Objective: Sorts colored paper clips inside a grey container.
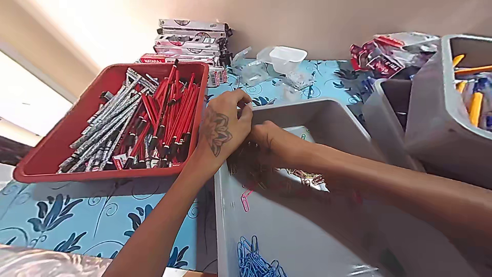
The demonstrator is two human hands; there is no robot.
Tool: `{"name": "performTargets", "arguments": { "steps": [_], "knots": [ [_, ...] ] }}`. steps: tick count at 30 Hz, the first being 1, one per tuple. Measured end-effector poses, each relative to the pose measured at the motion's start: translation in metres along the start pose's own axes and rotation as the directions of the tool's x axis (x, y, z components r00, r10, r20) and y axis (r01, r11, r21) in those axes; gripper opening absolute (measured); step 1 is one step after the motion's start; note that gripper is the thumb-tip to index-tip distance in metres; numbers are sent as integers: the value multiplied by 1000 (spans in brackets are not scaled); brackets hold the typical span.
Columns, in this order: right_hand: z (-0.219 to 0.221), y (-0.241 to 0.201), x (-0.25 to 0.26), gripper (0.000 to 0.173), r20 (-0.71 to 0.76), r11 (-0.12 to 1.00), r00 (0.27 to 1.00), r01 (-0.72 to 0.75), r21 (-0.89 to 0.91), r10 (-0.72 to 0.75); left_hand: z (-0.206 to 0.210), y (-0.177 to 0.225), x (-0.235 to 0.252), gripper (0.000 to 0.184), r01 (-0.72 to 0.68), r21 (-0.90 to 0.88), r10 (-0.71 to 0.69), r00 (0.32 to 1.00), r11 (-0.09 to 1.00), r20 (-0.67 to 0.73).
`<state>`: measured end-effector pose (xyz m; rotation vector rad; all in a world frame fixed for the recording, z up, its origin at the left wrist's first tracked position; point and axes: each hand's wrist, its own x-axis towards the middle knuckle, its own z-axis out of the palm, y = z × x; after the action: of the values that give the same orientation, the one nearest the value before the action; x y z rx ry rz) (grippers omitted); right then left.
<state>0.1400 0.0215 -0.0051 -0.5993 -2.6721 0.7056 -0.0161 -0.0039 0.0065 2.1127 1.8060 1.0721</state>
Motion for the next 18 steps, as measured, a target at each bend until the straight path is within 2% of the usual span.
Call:
{"name": "performTargets", "arguments": {
  "steps": [3,7,10,11,13,14,18],
  "knots": [
    [-22,4,-2,7,-3,1000,1000,0,20,0,0,0,0,20,14,-1,-14,1000,1000,-2],
    [-50,1,-10,21,70,995,996,-60,76,55,-1,1,0,20,26,-6,-26,999,1000,19],
    [-52,-5,-18,20,138,993,984,-112,-35,116,0,1,0,21,12,1,-12,1000,1000,13],
    [-49,-9,-19,24,189,979,965,-162,-125,184,0,1,0,21,2,6,-2,1000,1000,10],
    [-37,-13,-19,52,294,926,891,-271,-264,344,-1,1,-1,21,-5,18,4,1000,1000,10],
    [-33,-12,-20,57,322,915,870,-287,-285,373,-1,1,-1,20,-2,22,2,1000,1000,11],
    [-37,1,-23,24,271,974,940,-173,-144,206,0,1,-1,21,3,39,-4,1000,999,19]
  ]
}}
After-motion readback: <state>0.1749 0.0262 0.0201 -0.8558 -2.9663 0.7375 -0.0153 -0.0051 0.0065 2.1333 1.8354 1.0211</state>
